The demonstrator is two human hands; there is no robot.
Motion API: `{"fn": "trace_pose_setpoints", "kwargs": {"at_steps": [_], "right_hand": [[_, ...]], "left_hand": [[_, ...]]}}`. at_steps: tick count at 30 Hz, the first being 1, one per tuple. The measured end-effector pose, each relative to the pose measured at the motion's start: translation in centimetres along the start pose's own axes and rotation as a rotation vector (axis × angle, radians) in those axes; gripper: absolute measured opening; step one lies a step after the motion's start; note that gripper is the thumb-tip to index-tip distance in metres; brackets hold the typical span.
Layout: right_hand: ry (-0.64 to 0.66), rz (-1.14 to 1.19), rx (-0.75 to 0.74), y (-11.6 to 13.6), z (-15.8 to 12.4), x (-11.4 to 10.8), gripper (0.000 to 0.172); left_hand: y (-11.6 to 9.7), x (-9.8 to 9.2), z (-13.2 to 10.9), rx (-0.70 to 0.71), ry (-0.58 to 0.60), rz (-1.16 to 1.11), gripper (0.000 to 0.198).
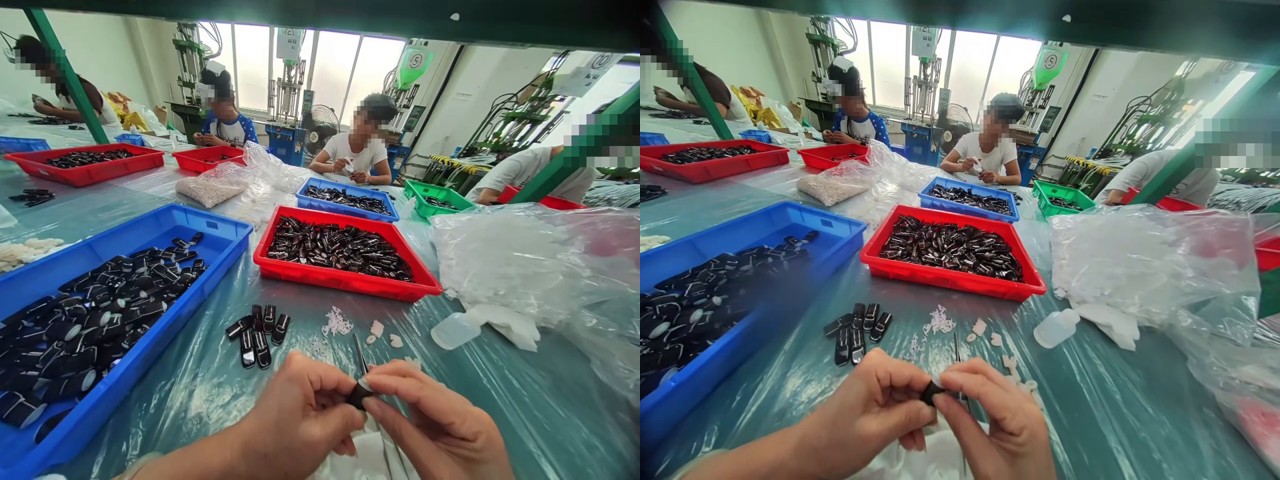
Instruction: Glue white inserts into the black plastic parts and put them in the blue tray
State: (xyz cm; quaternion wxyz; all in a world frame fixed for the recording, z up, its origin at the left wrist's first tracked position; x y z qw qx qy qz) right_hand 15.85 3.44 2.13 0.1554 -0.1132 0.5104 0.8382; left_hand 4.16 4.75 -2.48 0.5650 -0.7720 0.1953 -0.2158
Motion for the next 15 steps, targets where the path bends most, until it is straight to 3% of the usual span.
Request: {"fn": "trace_pose_setpoints", "kwargs": {"at_steps": [15], "right_hand": [[0.116, 0.052, -0.011, 0.39, 0.4, 0.78, 0.01]], "left_hand": [[0.24, 0.21, 0.01, -0.056, 0.044, -0.052, 0.014]]}}
Point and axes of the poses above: each hand's wrist, its own z-axis towards the middle knuckle, its own x-axis out of the palm, y = z × x, the point moved 8 cm from there along z, towards the middle knuckle, and after that the axes turned 3 degrees about -x, right-handed, at the moved point
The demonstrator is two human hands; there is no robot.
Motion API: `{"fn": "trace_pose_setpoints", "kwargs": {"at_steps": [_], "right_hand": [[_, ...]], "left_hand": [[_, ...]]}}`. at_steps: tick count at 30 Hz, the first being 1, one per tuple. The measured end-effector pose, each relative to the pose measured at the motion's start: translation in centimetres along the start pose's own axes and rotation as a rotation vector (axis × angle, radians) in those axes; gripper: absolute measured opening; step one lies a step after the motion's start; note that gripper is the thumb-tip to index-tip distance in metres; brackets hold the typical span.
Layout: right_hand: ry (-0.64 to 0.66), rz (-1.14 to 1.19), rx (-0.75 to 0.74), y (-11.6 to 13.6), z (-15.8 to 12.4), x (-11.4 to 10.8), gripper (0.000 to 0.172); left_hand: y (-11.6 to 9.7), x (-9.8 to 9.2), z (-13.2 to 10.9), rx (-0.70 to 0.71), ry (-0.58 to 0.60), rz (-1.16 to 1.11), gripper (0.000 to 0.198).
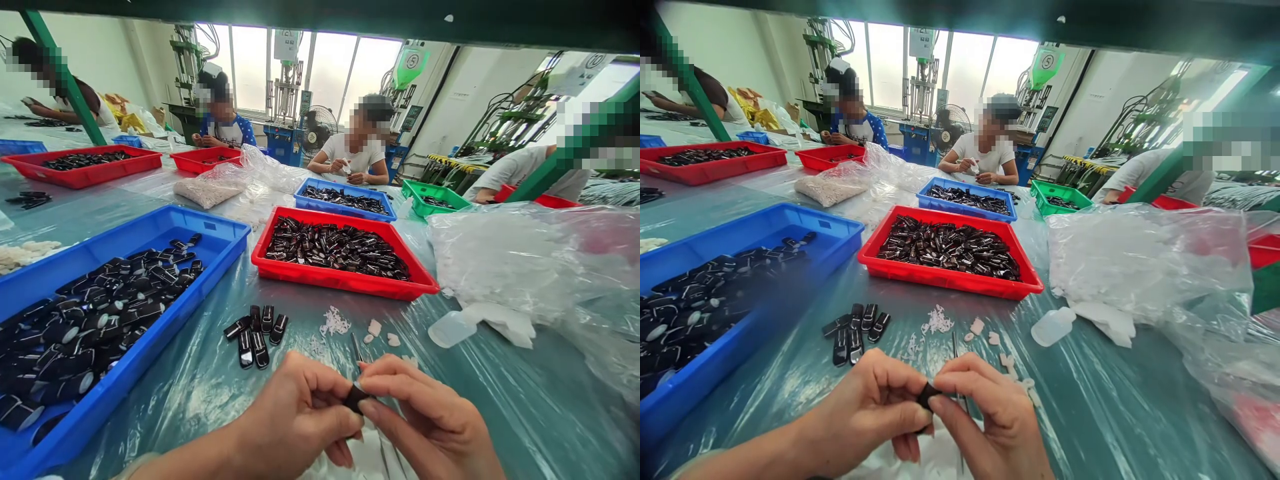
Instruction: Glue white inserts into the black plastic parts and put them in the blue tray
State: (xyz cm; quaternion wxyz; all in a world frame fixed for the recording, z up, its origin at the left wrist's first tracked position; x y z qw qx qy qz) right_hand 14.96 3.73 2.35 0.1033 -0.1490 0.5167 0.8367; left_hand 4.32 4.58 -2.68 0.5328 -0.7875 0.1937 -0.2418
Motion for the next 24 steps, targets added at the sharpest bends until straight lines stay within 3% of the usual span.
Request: {"fn": "trace_pose_setpoints", "kwargs": {"at_steps": [7, 10, 14, 18, 24], "right_hand": [[0.05, 0.034, -0.017, -0.1, 0.1, 0.2, 0.006], [-0.005, -0.038, 0.006, -0.8, -0.1, -0.3, 0.01], [-0.096, -0.114, 0.083, -2.3, -0.4, -1.2, 0.026], [-0.121, -0.104, 0.125, -3.0, -0.2, -1.4, 0.03], [-0.13, -0.135, 0.108, -2.9, 0.2, -1.3, 0.035]], "left_hand": [[0.3, 0.1, 0.2, -0.061, 0.02, -0.061, 0.011], [0.5, -0.2, 0.4, -0.078, 0.02, -0.124, 0.013], [0.8, -0.7, 0.8, -0.063, 0.004, -0.242, 0.028], [1.2, -0.8, 1.1, -0.078, 0.003, -0.357, 0.049], [0.7, -1.1, 1.0, -0.076, 0.003, -0.36, 0.06]]}}
Point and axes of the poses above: each hand's wrist, its own z-axis towards the middle knuckle, its own x-axis out of the palm, y = z × x, the point moved 8 cm from there along z, towards the middle knuckle, and after that the axes turned 3 degrees about -x, right-handed, at the moved point
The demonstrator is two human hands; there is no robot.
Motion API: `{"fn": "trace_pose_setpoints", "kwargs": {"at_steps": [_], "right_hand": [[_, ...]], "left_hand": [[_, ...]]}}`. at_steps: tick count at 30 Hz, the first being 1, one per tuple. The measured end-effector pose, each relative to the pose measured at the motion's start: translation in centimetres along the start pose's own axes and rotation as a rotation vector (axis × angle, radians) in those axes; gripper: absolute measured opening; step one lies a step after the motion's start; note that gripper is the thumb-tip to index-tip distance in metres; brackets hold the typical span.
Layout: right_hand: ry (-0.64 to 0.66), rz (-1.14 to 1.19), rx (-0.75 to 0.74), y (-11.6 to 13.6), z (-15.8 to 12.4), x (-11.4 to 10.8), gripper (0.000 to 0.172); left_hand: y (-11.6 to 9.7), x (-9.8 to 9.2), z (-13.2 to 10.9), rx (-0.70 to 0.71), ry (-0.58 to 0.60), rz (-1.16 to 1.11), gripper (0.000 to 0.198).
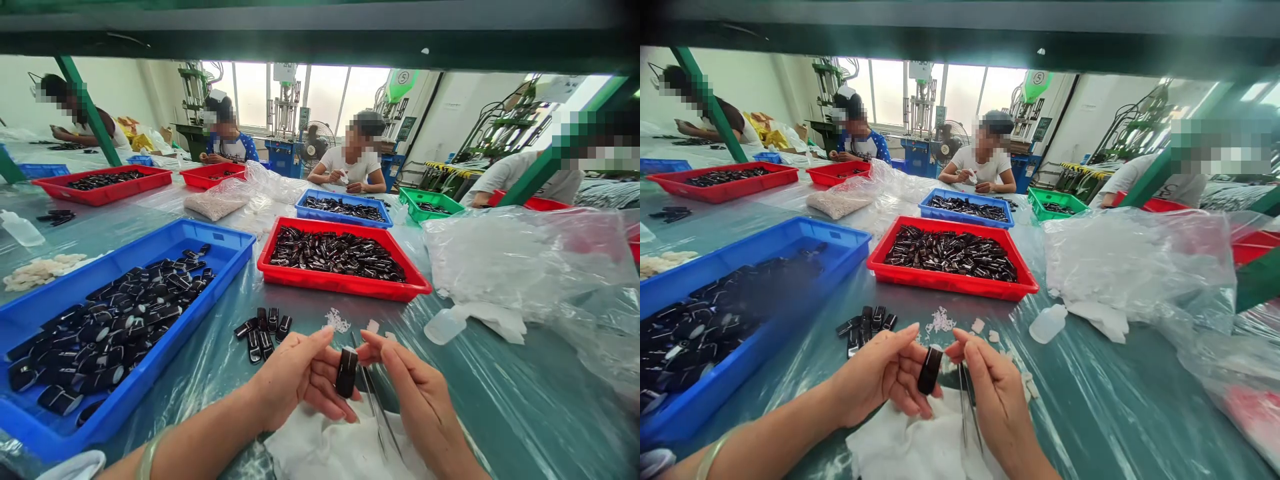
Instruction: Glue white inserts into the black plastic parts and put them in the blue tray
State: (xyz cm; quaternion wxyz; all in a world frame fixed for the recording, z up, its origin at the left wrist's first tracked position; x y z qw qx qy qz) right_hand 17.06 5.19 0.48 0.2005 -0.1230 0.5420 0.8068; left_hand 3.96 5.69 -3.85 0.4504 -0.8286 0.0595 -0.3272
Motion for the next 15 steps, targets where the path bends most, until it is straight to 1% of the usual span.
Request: {"fn": "trace_pose_setpoints", "kwargs": {"at_steps": [2, 3, 6, 8, 10, 12, 15], "right_hand": [[-0.001, -0.009, -0.011, 0.1, 0.0, 0.0, 0.037], [0.0, -0.014, -0.016, 0.1, 0.1, 0.0, 0.037], [0.006, -0.046, -0.031, -0.1, 0.1, 0.0, 0.036], [0.014, -0.073, -0.047, -0.2, 0.2, 0.2, 0.035], [0.029, -0.1, -0.07, -0.3, 0.3, 0.4, 0.034], [0.042, -0.125, -0.099, -0.3, 0.3, 0.6, 0.032], [0.047, -0.152, -0.149, 0.0, 0.4, 0.8, 0.028]], "left_hand": [[-0.2, 0.0, -0.1, 0.02, -0.011, 0.064, 0.054], [-0.4, 0.0, -0.2, 0.047, -0.019, 0.151, 0.048], [-1.1, 0.0, -0.3, 0.178, -0.08, 0.54, 0.03], [-1.8, 0.0, -0.4, 0.269, -0.151, 0.741, 0.024], [-2.8, -0.3, -0.9, 0.345, -0.248, 0.863, 0.024], [-4.4, -0.8, -1.9, 0.411, -0.374, 1.007, 0.025], [-7.7, -2.4, -5.0, 0.451, -0.622, 1.207, 0.024]]}}
Point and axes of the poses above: each hand's wrist, its own z-axis towards the middle knuckle, its own x-axis out of the palm, y = z × x, the point moved 8 cm from there along z, towards the middle knuckle, and after that the axes turned 3 degrees about -x, right-handed, at the moved point
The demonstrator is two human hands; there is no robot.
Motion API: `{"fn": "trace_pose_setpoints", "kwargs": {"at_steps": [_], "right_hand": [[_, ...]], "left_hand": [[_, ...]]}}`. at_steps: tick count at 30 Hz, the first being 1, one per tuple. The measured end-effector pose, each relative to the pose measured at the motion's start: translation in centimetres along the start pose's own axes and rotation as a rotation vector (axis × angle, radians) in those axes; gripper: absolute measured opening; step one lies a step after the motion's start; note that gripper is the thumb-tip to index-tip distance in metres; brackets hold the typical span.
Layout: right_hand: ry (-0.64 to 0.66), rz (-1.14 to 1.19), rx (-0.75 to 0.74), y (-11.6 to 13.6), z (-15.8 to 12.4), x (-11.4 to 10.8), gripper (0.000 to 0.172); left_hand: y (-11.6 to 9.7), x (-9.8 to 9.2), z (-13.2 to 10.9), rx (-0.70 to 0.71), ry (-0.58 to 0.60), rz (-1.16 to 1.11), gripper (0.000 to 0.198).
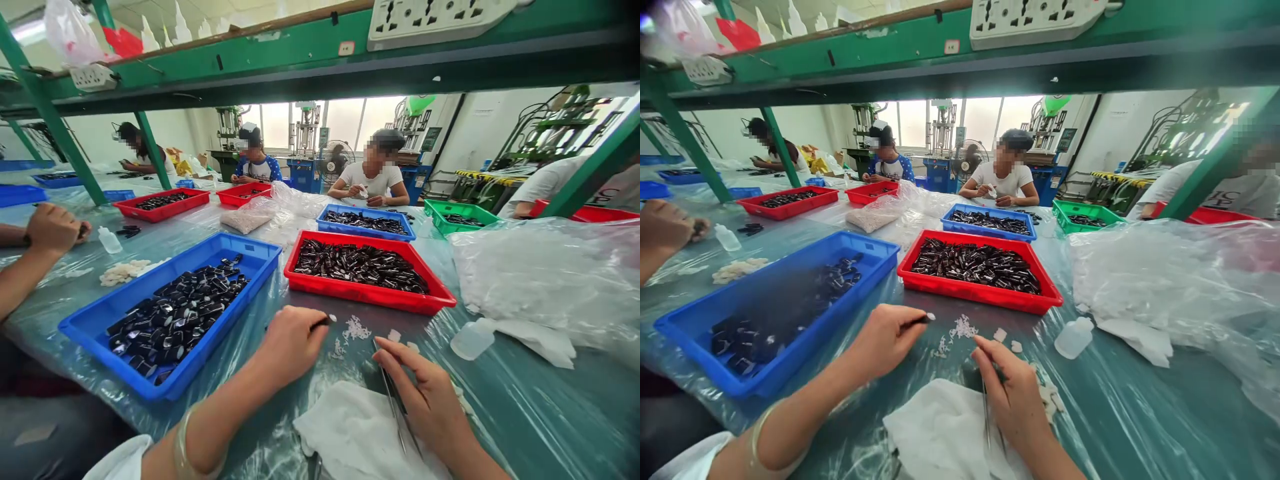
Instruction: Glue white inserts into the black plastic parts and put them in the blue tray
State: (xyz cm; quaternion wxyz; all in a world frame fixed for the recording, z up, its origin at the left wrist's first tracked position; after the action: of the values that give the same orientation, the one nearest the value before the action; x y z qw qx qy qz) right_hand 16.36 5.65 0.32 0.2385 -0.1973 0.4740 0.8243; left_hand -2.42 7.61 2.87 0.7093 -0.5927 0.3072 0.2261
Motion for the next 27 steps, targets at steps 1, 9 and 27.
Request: {"fn": "trace_pose_setpoints", "kwargs": {"at_steps": [1, 9, 27], "right_hand": [[0.001, -0.003, -0.017, 0.2, 0.0, 0.0, 0.027], [0.022, 0.022, -0.113, 1.3, 0.0, 0.3, 0.021], [0.083, -0.027, -0.178, 1.8, -0.4, 1.1, 0.022]], "left_hand": [[0.5, -1.9, -0.2, -0.029, -0.063, 0.078, 0.024], [7.7, -13.6, -4.3, -0.323, -0.315, 0.565, 0.031], [5.7, -0.8, -1.9, -0.124, 0.084, 0.406, 0.027]]}}
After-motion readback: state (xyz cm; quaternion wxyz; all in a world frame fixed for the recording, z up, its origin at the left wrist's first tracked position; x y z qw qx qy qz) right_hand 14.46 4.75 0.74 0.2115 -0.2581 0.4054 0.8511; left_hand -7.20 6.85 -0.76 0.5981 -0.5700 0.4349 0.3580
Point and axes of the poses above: each hand's wrist, its own z-axis towards the middle knuckle, its own x-axis out of the palm, y = z × x, the point moved 8 cm from there along z, towards the middle knuckle, and after that the axes turned 3 degrees about -x, right-handed, at the moved point
